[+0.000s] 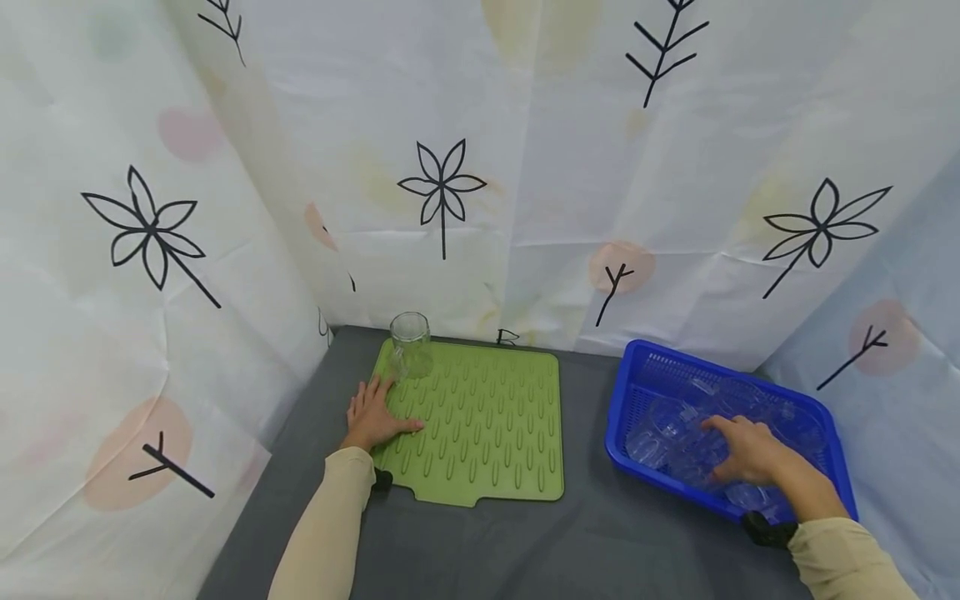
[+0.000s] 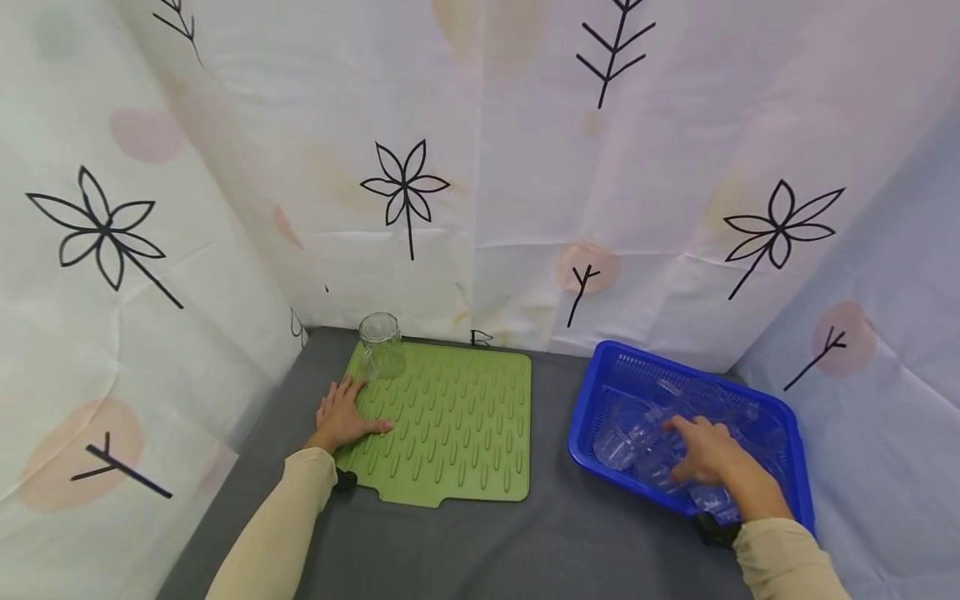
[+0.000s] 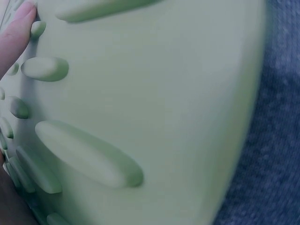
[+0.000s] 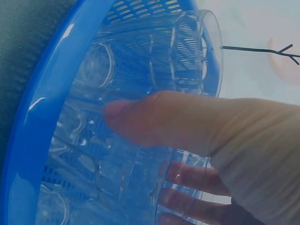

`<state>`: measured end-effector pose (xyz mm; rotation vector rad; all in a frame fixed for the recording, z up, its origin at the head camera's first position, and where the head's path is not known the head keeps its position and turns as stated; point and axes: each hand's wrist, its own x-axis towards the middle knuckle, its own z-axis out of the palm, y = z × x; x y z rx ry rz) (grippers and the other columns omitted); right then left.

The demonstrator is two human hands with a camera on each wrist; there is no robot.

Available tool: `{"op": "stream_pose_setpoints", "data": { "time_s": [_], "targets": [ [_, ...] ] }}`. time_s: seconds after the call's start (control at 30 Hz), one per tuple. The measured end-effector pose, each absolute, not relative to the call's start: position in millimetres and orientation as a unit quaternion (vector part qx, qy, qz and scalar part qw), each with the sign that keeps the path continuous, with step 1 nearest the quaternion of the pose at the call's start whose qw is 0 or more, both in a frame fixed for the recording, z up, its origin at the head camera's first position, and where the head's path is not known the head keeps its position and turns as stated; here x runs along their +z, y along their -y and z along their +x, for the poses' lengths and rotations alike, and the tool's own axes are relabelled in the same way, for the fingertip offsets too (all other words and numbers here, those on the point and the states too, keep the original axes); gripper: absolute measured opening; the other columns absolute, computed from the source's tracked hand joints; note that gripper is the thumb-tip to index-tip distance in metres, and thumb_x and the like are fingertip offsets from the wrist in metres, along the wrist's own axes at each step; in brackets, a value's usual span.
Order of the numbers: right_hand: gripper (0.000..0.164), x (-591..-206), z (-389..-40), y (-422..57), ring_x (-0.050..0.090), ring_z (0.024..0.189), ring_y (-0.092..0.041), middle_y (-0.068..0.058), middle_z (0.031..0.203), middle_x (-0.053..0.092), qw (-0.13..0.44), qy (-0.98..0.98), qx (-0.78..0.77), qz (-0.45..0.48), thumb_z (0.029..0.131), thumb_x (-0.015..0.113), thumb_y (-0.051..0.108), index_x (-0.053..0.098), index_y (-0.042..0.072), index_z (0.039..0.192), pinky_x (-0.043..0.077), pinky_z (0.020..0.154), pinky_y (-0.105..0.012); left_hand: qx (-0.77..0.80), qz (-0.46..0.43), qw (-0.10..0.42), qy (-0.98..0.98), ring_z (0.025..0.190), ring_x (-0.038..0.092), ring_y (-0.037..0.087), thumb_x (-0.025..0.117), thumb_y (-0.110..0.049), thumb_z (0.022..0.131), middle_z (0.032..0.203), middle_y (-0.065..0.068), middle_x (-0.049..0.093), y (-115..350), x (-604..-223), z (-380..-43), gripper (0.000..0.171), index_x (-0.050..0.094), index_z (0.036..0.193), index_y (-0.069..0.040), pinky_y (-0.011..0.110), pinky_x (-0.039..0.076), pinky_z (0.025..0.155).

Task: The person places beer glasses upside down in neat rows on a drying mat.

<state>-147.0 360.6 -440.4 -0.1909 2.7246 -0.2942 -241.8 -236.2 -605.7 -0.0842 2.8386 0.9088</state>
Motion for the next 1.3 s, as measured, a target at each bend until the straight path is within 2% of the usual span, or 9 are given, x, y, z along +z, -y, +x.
{"op": "stream_pose_setpoints", "data": {
  "time_s": [0.2, 0.53, 0.8, 1.03, 1.3],
  "targets": [
    [0.069, -433, -146, -361, 0.046, 0.110, -0.069, -0.043, 0.125, 0.051, 0.185, -0.976, -0.097, -0.069, 0.074, 0.090, 0.028, 0.059, 0.000, 0.129, 0.048, 0.079, -0.068, 0.301, -0.031, 0.081, -0.950, 0.158, -0.004, 0.047, 0.086, -0.068, 0.067, 0.173, 0.019, 0.005, 236, -609, -240, 0.127, 0.024, 0.164, -0.015, 0.070, 0.002, 0.124],
    [0.073, -412, -147, -368, 0.045, 0.108, -0.071, -0.046, 0.125, 0.050, 0.142, -0.984, -0.084, -0.064, 0.074, 0.088, 0.033, 0.057, -0.001, 0.130, 0.044, 0.081, -0.072, 0.297, -0.036, 0.087, -0.950, 0.159, -0.007, 0.045, 0.085, -0.071, 0.065, 0.173, 0.016, 0.004, 239, -612, -243, 0.128, 0.023, 0.164, -0.018, 0.069, 0.002, 0.124],
    [0.077, -393, -148, -373, 0.055, 0.098, -0.060, -0.044, 0.124, 0.050, 0.115, -0.988, -0.088, -0.060, 0.077, 0.086, 0.036, 0.054, -0.004, 0.135, 0.050, 0.069, -0.058, 0.303, -0.032, 0.082, -0.949, 0.158, -0.005, 0.046, 0.086, -0.069, 0.066, 0.173, 0.018, 0.005, 237, -606, -243, 0.126, 0.025, 0.164, -0.016, 0.070, 0.002, 0.124],
    [0.077, -377, -151, -373, 0.055, 0.104, -0.061, -0.045, 0.125, 0.051, 0.092, -0.991, -0.076, -0.067, 0.081, 0.083, 0.036, 0.051, -0.006, 0.137, 0.049, 0.074, -0.064, 0.302, -0.026, 0.075, -0.950, 0.158, -0.004, 0.047, 0.085, -0.069, 0.066, 0.172, 0.019, 0.006, 237, -608, -244, 0.127, 0.025, 0.163, -0.015, 0.070, 0.002, 0.123],
    [0.077, -357, -154, -377, 0.057, 0.105, -0.060, -0.044, 0.125, 0.053, 0.077, -0.991, -0.071, -0.079, 0.081, 0.084, 0.036, 0.051, -0.007, 0.136, 0.052, 0.075, -0.062, 0.299, -0.029, 0.088, -0.950, 0.159, -0.006, 0.046, 0.085, -0.069, 0.066, 0.173, 0.018, 0.004, 236, -607, -244, 0.127, 0.024, 0.163, -0.015, 0.070, 0.003, 0.124]
  ]
}}
